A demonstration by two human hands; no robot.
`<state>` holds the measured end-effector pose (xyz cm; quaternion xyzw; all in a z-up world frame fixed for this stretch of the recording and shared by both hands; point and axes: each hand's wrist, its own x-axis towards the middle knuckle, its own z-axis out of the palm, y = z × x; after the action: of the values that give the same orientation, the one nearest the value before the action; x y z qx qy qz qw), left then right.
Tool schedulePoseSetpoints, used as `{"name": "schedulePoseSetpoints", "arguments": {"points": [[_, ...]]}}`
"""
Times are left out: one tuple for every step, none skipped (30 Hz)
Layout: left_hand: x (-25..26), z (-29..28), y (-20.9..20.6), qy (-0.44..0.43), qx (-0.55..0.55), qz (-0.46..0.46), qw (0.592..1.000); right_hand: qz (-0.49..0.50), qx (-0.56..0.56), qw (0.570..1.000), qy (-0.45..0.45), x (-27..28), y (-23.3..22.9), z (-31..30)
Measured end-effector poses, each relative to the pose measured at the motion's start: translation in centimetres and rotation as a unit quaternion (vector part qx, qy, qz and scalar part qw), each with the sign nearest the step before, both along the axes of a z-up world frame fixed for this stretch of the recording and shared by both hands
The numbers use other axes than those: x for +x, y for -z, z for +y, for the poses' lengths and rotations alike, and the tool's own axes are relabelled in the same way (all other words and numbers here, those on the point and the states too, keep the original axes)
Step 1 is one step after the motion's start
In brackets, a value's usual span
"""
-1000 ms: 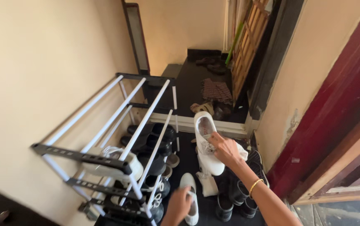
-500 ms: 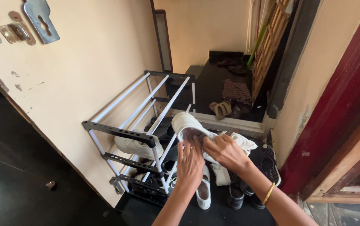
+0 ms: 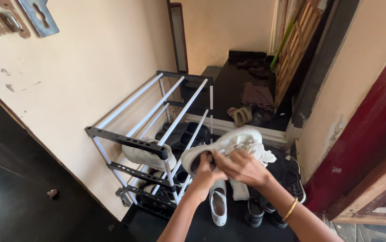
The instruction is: The person wipes several pairs of shoes with a cloth, including white sneakers and black shoes, then places them on a multi-tier shoe rack. The person handles each shoe individually, wiping the exterior surfaces before arranging them on the rack.
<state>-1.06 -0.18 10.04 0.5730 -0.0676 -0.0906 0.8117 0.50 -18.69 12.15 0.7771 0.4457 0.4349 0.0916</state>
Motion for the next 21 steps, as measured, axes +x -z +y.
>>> {"name": "schedulePoseSetpoints", "arguments": {"points": [[0.3,0.3,0.2,-0.005,-0.097,0.013,0.995,-0.039,0.040,0.998,-0.022,0.4,-0.4,-0.7],[0.6,0.6,0.3,-0.024,-0.150,-0.002,0.988,-0.078,0.080,0.993,-0.043,0.9,-1.0,-1.3],[0.9,0.9,0.4,-0.044,-0.205,-0.016,0.978,-0.267,-0.013,0.948,0.175,1.7,-1.7,-1.5],[1.0,1.2,0.6,-0.064,-0.258,-0.031,0.963,-0.431,-0.104,0.814,0.376,2.3,-2.4,-1.9],[1.0,1.3,0.9,-0.076,-0.276,-0.014,0.958,-0.245,0.203,0.924,0.211,2.6,-3.1,-2.8],[1.0,1.5,1.1,-0.087,-0.294,0.003,0.952,-0.021,0.477,0.879,0.008,2.5,-3.6,-3.5],[0.8,1.6,1.0,-0.097,-0.309,0.020,0.946,-0.032,0.491,0.870,0.008,2.1,-3.9,-3.6],[0.3,1.4,1.0,-0.097,-0.319,0.035,0.942,-0.043,0.506,0.861,0.008,1.9,-4.4,-3.5],[0.0,1.0,0.8,-0.095,-0.327,0.049,0.939,-0.057,0.520,0.852,0.007,1.9,-4.7,-3.4],[-0.2,0.6,0.6,-0.094,-0.336,0.063,0.935,-0.081,0.509,0.857,-0.018,2.1,-5.0,-3.0],[-0.7,0.0,0.7,-0.083,-0.320,0.069,0.941,-0.101,0.497,0.861,-0.041,2.2,-4.9,-2.5],[-1.1,-0.5,0.8,-0.073,-0.305,0.075,0.947,-0.120,0.484,0.865,-0.064,2.2,-4.6,-2.1],[-1.4,-0.9,0.6,-0.061,-0.288,0.078,0.952,-0.107,0.483,0.867,-0.056,2.3,-4.5,-1.7],[-1.7,-1.2,0.3,-0.043,-0.313,0.077,0.946,-0.093,0.482,0.870,-0.048,2.2,-4.2,-1.1],[-2.0,-1.4,-0.2,-0.024,-0.338,0.075,0.938,-0.080,0.480,0.873,-0.041,2.0,-4.0,-0.4],[-2.3,-1.5,-0.7,-0.005,-0.362,0.073,0.929,-0.072,0.463,0.883,-0.026,1.9,-3.8,0.6],[-2.5,-1.3,-1.3,0.007,-0.362,0.055,0.931,-0.066,0.446,0.893,-0.012,1.5,-3.7,1.3],[-2.8,-0.9,-1.9,0.020,-0.361,0.037,0.931,-0.018,0.435,0.900,-0.022,1.0,-3.2,2.7],[-3.0,-0.5,-2.6,0.032,-0.362,0.019,0.932,0.030,0.423,0.905,-0.034,0.3,-2.7,4.0],[-3.0,0.1,-3.2,0.027,-0.351,0.048,0.935,0.060,0.399,0.911,-0.084,-1.1,-1.8,5.3],[-3.2,0.8,-3.5,0.021,-0.340,0.080,0.937,0.093,0.373,0.914,-0.132,-2.5,-0.8,6.4]]}}
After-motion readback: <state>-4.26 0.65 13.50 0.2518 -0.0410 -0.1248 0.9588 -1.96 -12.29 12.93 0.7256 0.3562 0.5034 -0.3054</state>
